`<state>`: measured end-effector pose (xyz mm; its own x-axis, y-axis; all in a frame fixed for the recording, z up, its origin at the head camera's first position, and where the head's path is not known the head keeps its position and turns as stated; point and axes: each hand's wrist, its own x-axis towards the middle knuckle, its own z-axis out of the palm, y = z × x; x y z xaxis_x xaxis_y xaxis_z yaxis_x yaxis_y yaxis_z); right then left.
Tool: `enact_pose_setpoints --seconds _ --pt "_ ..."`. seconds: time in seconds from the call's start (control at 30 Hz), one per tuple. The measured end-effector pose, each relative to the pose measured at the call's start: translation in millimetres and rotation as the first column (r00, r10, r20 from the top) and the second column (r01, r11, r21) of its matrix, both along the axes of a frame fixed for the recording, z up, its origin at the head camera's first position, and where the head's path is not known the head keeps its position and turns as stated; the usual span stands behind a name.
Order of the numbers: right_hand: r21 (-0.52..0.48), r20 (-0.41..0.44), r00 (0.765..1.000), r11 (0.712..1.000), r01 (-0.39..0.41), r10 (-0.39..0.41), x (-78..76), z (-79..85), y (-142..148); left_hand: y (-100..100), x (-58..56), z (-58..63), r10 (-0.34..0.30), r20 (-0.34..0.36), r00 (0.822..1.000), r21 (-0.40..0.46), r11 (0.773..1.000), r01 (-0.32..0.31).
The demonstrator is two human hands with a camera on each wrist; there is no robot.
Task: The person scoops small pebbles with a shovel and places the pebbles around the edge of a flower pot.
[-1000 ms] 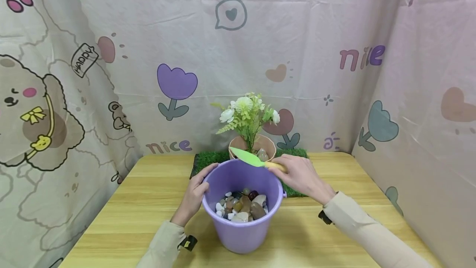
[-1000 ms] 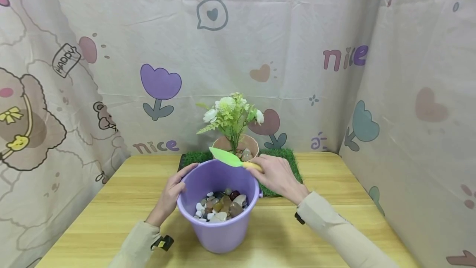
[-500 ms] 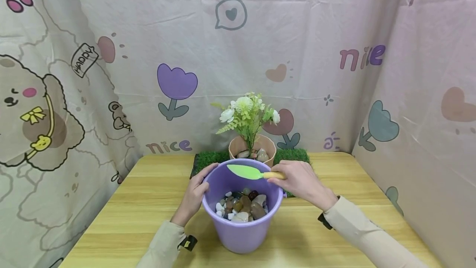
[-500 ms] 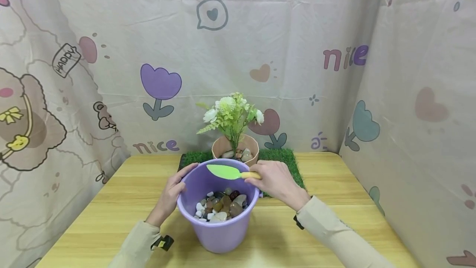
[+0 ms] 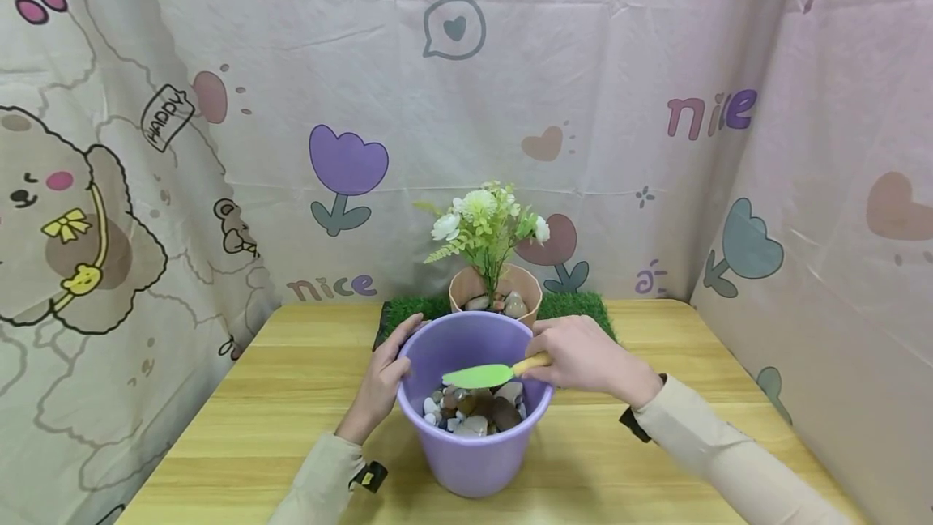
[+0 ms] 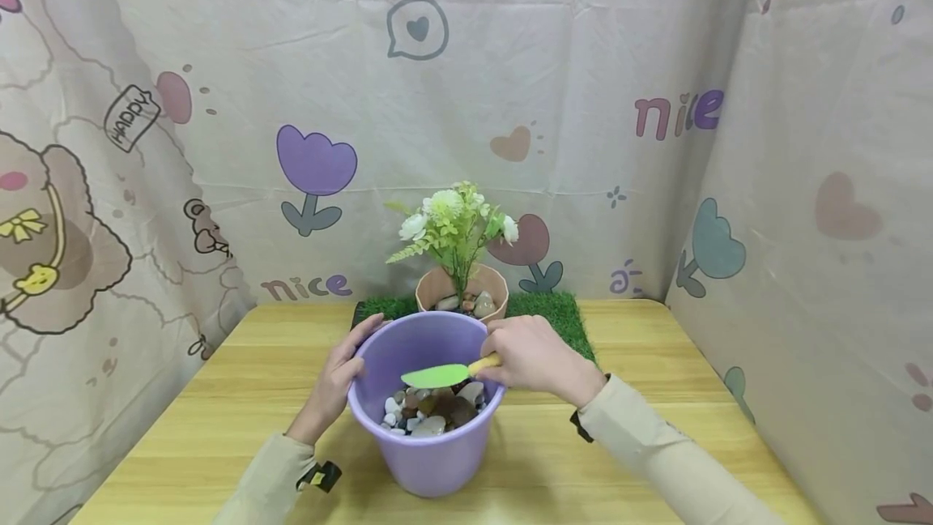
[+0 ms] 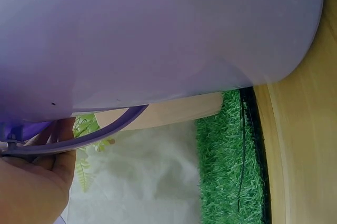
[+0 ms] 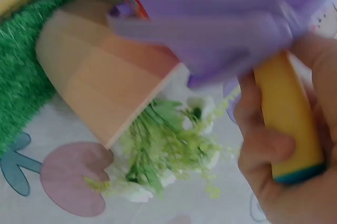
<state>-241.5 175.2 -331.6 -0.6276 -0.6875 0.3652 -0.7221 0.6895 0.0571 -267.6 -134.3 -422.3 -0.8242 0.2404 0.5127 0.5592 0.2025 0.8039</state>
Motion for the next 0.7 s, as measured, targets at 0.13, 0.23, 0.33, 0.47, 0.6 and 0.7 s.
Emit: enact_pose_setpoints --seconds 0.13,0.23,0.33,0.47,0.6,0.7 --pt "0.093 0.137 0.99 0.995 -0.039 0.026 -3.0 17.2 -2 1 -0.2 0.6 -0.034 0.013 0.999 0.031 0.999 0.034" --pt "0.162 0.202 0.979 0.985 -0.065 0.031 -4.1 26.1 -8 0 0.2 0.6 -0.051 0.028 0.998 0.047 0.998 0.049" --pt "0.219 0.215 0.976 0.973 -0.07 0.022 -3.8 29.9 -16 0 0.3 -0.3 -0.05 0.027 0.998 0.042 0.998 0.049" --pt "0.262 0.192 0.981 0.964 -0.054 0.003 -4.6 28.6 -26 0 1.1 -0.2 -0.02 0.014 1.0 0.016 1.0 0.02" --pt "0.277 0.184 0.983 0.96 -0.034 -0.018 -6.8 25.9 -34 0 1.3 0.1 0.022 0.004 1.0 -0.01 1.0 -0.022" --pt "0.279 0.187 0.981 0.96 -0.009 -0.045 -10.3 22.7 -38 0 0.6 -0.7 0.038 -0.003 0.999 -0.014 0.999 -0.038"
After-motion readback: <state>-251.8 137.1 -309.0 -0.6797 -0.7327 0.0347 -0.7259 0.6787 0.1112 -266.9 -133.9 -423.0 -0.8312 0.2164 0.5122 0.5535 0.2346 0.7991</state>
